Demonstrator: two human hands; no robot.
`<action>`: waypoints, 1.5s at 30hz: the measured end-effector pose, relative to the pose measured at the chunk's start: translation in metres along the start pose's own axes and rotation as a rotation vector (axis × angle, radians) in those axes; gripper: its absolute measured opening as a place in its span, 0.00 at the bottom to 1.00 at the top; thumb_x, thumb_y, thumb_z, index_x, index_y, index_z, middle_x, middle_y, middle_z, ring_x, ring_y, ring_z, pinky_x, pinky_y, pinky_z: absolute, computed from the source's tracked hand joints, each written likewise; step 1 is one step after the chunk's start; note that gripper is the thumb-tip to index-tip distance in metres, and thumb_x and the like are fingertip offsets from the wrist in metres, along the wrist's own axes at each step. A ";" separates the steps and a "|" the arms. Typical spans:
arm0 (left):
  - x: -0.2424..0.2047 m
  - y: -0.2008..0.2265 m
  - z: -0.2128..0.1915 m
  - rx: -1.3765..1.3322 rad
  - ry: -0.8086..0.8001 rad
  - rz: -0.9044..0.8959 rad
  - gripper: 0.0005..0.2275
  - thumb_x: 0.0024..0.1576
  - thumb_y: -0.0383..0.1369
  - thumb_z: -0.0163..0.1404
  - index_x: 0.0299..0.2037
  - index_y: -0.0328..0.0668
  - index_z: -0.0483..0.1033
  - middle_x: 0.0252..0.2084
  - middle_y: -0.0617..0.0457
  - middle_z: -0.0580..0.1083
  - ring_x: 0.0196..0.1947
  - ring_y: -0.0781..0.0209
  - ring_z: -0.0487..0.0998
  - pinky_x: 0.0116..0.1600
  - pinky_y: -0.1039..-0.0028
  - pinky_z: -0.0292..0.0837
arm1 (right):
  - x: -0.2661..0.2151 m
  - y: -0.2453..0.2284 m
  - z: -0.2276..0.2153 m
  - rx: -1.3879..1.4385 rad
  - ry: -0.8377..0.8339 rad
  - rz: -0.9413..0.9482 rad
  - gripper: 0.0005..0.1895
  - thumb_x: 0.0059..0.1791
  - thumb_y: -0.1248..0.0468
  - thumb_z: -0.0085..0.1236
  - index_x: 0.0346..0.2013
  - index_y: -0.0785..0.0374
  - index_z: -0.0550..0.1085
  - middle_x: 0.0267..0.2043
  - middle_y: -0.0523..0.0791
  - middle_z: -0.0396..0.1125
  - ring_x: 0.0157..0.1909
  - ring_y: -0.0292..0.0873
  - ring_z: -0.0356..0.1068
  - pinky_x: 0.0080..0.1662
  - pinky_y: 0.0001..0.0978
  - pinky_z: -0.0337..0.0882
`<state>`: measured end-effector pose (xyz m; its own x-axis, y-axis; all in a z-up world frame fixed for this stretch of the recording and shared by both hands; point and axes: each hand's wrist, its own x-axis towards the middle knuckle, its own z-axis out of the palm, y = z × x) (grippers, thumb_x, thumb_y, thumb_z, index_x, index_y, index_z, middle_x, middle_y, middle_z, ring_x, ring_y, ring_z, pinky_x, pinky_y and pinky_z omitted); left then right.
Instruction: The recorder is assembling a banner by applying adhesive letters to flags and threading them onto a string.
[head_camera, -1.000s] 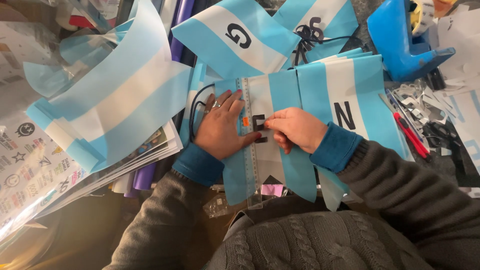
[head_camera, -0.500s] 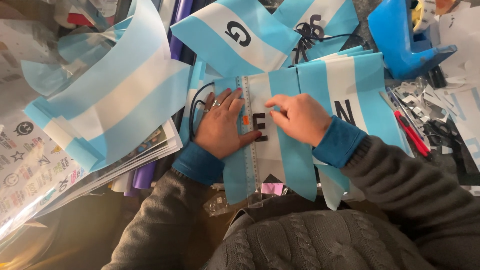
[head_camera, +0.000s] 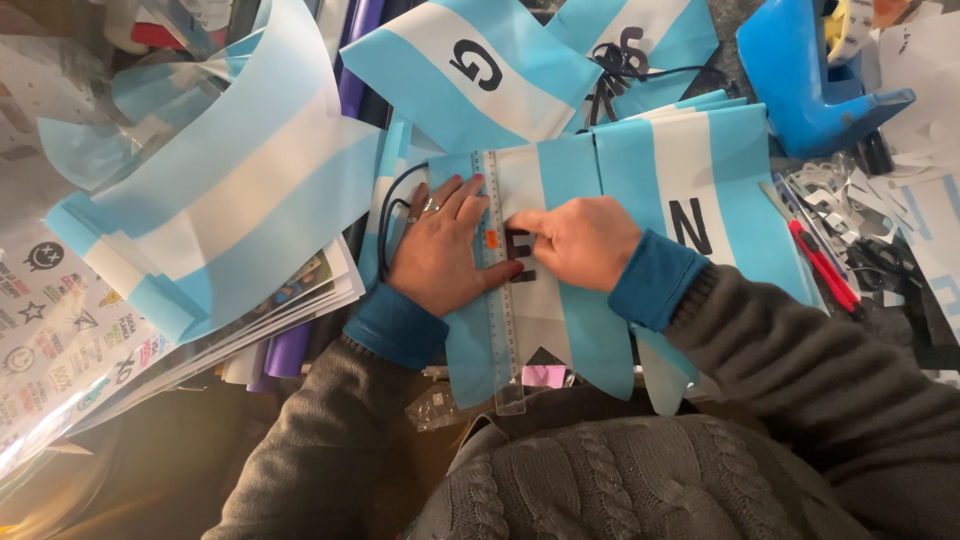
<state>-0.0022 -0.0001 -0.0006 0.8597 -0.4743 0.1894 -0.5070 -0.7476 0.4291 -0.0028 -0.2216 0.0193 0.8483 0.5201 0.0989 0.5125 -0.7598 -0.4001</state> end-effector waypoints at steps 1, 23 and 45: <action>0.000 0.001 0.000 0.001 0.000 0.002 0.39 0.43 0.54 0.65 0.58 0.32 0.70 0.68 0.36 0.65 0.71 0.38 0.59 0.74 0.43 0.39 | -0.001 0.004 0.000 -0.001 0.002 0.001 0.18 0.45 0.65 0.56 0.48 0.51 0.82 0.25 0.50 0.74 0.28 0.53 0.74 0.34 0.45 0.74; -0.001 -0.005 0.004 -0.005 -0.001 0.025 0.50 0.33 0.61 0.68 0.61 0.32 0.67 0.69 0.38 0.64 0.72 0.40 0.58 0.72 0.42 0.40 | -0.027 0.005 0.004 -0.229 -0.038 -0.453 0.39 0.48 0.44 0.53 0.67 0.65 0.61 0.71 0.53 0.55 0.73 0.53 0.51 0.68 0.59 0.49; -0.001 -0.013 0.011 -0.042 0.015 0.030 0.52 0.28 0.62 0.69 0.59 0.34 0.68 0.69 0.40 0.64 0.73 0.41 0.58 0.73 0.41 0.41 | -0.050 0.011 0.004 -0.378 -0.228 -0.463 0.50 0.45 0.26 0.39 0.69 0.57 0.58 0.75 0.52 0.49 0.77 0.50 0.42 0.68 0.73 0.36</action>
<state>0.0026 0.0051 -0.0159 0.8451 -0.4892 0.2157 -0.5299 -0.7126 0.4597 -0.0405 -0.2544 0.0069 0.4991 0.8661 -0.0288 0.8663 -0.4995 -0.0088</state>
